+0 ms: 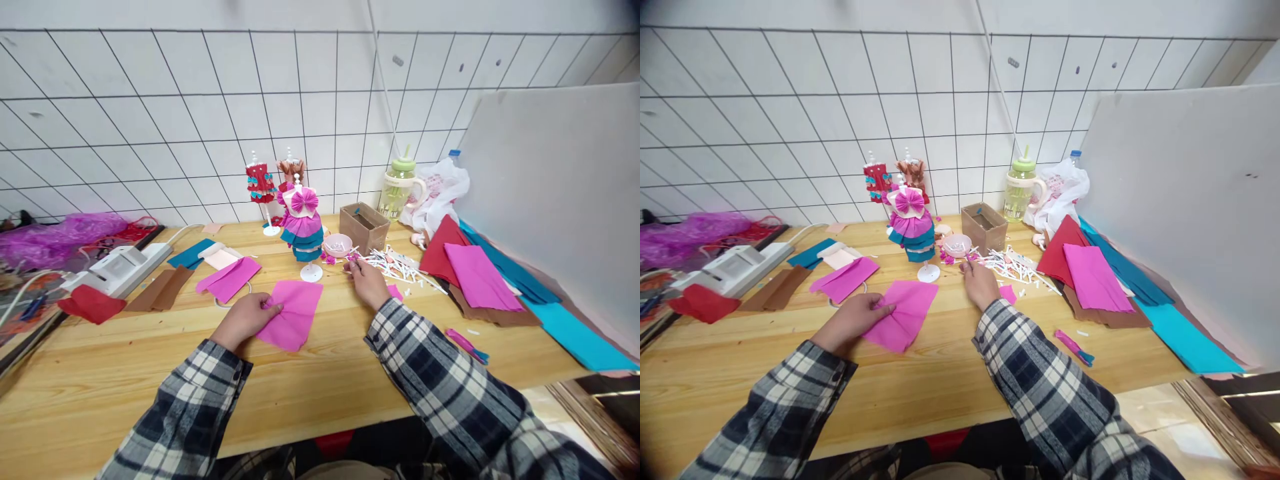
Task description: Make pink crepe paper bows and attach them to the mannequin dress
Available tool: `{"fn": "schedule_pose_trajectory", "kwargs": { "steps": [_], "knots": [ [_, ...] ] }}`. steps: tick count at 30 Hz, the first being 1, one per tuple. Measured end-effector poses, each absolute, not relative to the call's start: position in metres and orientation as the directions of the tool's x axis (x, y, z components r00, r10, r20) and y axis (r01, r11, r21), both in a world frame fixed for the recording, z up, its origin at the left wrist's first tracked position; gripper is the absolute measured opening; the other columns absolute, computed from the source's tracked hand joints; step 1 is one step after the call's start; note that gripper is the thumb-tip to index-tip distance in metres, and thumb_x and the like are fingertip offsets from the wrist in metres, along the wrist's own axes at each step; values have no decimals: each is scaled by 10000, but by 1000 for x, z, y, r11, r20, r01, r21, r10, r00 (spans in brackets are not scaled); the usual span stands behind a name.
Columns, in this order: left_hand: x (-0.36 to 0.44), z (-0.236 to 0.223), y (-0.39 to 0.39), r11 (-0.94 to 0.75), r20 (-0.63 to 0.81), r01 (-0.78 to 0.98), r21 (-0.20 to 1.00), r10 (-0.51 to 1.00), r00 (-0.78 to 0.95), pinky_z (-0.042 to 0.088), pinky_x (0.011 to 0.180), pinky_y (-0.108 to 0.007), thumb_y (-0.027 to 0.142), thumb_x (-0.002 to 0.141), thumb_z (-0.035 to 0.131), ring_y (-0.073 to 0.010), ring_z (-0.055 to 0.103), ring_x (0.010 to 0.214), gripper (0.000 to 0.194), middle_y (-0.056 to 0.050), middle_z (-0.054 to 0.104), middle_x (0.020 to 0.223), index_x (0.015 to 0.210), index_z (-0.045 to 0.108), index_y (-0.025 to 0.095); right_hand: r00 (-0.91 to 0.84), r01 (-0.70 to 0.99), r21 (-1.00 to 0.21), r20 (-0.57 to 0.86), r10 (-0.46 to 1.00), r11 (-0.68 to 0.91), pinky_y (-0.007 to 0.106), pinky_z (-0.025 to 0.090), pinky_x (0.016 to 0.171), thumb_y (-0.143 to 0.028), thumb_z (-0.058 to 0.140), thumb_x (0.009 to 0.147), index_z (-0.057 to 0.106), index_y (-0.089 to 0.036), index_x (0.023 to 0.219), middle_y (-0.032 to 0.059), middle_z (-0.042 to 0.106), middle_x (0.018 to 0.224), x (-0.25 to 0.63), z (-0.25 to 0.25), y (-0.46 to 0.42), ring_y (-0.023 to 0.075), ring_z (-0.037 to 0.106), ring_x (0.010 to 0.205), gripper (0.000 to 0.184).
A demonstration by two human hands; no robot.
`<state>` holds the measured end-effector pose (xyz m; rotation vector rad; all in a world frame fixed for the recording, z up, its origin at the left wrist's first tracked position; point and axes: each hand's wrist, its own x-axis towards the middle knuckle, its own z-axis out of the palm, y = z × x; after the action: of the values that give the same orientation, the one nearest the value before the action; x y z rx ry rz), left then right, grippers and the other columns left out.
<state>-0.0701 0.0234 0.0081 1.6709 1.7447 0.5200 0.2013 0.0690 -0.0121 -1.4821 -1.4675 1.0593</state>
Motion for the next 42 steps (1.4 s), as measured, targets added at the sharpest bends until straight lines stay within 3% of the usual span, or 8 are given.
{"fn": "schedule_pose_trajectory", "kwargs": {
  "steps": [4, 8, 12, 16, 23, 31, 38, 42],
  "knots": [
    [-48, 3, 13, 211, -261, 319, 924, 958, 123, 440, 585, -291, 560, 753, 593, -201, 613, 636, 394, -39, 670, 740, 872, 600, 185, -276, 514, -757, 298, 914, 403, 264, 456, 772, -275, 443, 937, 673, -196, 973, 37, 715, 872, 197, 3, 55, 152, 640, 820, 245],
    [-43, 6, 11, 104, -118, 590, 801, 993, -14, 437, 617, -310, 558, 713, 644, -237, 624, 683, 455, -55, 674, 755, 971, 616, 184, -639, 502, -584, 246, 728, 638, 260, 434, 760, -319, 626, 826, 719, -203, 940, 50, 708, 931, 182, 6, 37, 172, 621, 868, 188],
    [-59, 24, 12, -62, 149, 872, 486, 989, -13, 429, 721, -338, 575, 770, 587, -243, 601, 758, 407, -46, 629, 749, 933, 660, 210, -716, 522, -599, 80, 693, 608, 244, 426, 728, -287, 634, 815, 725, -222, 976, 26, 722, 927, 183, -3, 40, 160, 630, 845, 196],
    [-60, 30, 8, -503, 117, 696, 512, 844, 523, 379, 928, -338, 506, 677, 732, -239, 541, 1032, 321, -50, 616, 1044, 860, 708, 243, -499, 714, -537, 58, 865, 449, 260, 416, 691, -361, 528, 895, 716, -246, 993, 38, 721, 914, 195, -3, 50, 173, 630, 823, 241],
    [-47, 14, 7, -545, 19, 682, 488, 788, 616, 395, 819, -320, 346, 787, 646, -187, 578, 835, 153, -39, 663, 850, 826, 688, 205, -216, 929, -288, 92, 972, 233, 365, 414, 841, -340, 624, 821, 689, -211, 1002, 113, 651, 1033, 212, 1, 57, 263, 569, 1009, 232],
    [-43, 11, 7, -482, 11, 694, 535, 825, 564, 423, 720, -267, 384, 897, 478, -173, 594, 769, 297, -47, 673, 802, 808, 683, 188, -722, 445, -606, 194, 664, 660, 294, 434, 830, -380, 716, 753, 662, -192, 1045, 53, 672, 1001, 180, 9, 34, 190, 591, 931, 352],
    [-47, 20, 3, -379, -17, 675, 634, 865, 502, 455, 816, -307, 461, 685, 720, -240, 616, 949, 554, -55, 675, 1090, 1177, 591, 241, -666, 560, -634, 38, 745, 533, 278, 414, 724, -271, 535, 892, 671, -198, 1036, 48, 704, 930, 175, -3, 30, 172, 610, 827, 211],
    [-48, 14, 5, -334, -6, 746, 577, 911, 412, 454, 802, -326, 371, 804, 594, -230, 623, 916, 474, -61, 678, 1069, 1259, 540, 247, -596, 581, -698, -15, 803, 418, 260, 414, 677, -347, 555, 885, 673, -179, 1050, 36, 686, 840, 177, -2, 35, 153, 598, 751, 264]
  ]
}}
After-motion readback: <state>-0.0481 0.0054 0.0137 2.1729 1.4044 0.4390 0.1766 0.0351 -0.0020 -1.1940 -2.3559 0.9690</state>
